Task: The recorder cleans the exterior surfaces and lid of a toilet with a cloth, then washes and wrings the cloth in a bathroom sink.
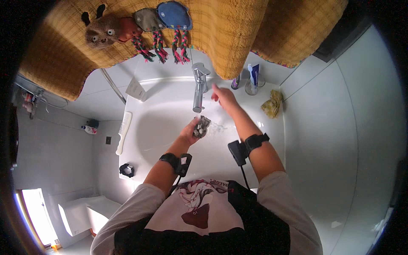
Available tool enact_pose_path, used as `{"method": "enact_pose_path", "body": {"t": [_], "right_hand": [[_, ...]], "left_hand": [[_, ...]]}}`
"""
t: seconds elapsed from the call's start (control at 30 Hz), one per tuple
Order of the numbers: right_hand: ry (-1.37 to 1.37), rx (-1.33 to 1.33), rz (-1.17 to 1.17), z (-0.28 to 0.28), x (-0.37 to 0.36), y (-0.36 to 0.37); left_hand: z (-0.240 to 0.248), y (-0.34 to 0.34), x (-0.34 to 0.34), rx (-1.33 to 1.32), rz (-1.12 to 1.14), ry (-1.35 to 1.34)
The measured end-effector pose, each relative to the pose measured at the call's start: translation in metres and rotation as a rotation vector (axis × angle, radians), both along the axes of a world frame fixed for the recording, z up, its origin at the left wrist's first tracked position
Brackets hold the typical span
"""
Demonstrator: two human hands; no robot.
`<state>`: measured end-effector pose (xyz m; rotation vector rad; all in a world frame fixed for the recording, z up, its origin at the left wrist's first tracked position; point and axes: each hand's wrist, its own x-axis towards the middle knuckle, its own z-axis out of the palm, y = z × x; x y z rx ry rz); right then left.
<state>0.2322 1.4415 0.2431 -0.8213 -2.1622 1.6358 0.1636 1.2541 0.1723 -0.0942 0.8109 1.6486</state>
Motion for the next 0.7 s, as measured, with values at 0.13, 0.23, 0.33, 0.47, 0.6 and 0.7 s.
{"method": "enact_pose_path", "body": {"t": [0.13, 0.23, 0.33, 0.47, 0.6, 0.7], "right_hand": [[-0.031, -0.289, 0.124, 0.094, -0.026, -0.002], [-0.087, -0.306, 0.063, 0.111, -0.038, -0.003], [-0.155, -0.334, 0.068, 0.115, -0.036, 0.006], [-0.189, -0.329, 0.085, 0.110, -0.034, 0.008], [-0.167, -0.252, 0.020, 0.104, -0.030, 0.007], [0.090, -0.058, -0.132, 0.075, -0.018, -0.008]], "left_hand": [[-0.010, 0.002, -0.002, 0.036, 0.003, 0.025], [-0.014, 0.005, -0.006, 0.133, 0.000, -0.018], [-0.001, 0.013, -0.002, 0.157, 0.146, -0.185], [0.015, 0.008, -0.006, 0.119, 0.215, -0.186], [0.030, 0.000, -0.003, 0.105, 0.182, -0.212], [0.029, -0.015, 0.000, 0.104, 0.281, -0.211]]}}
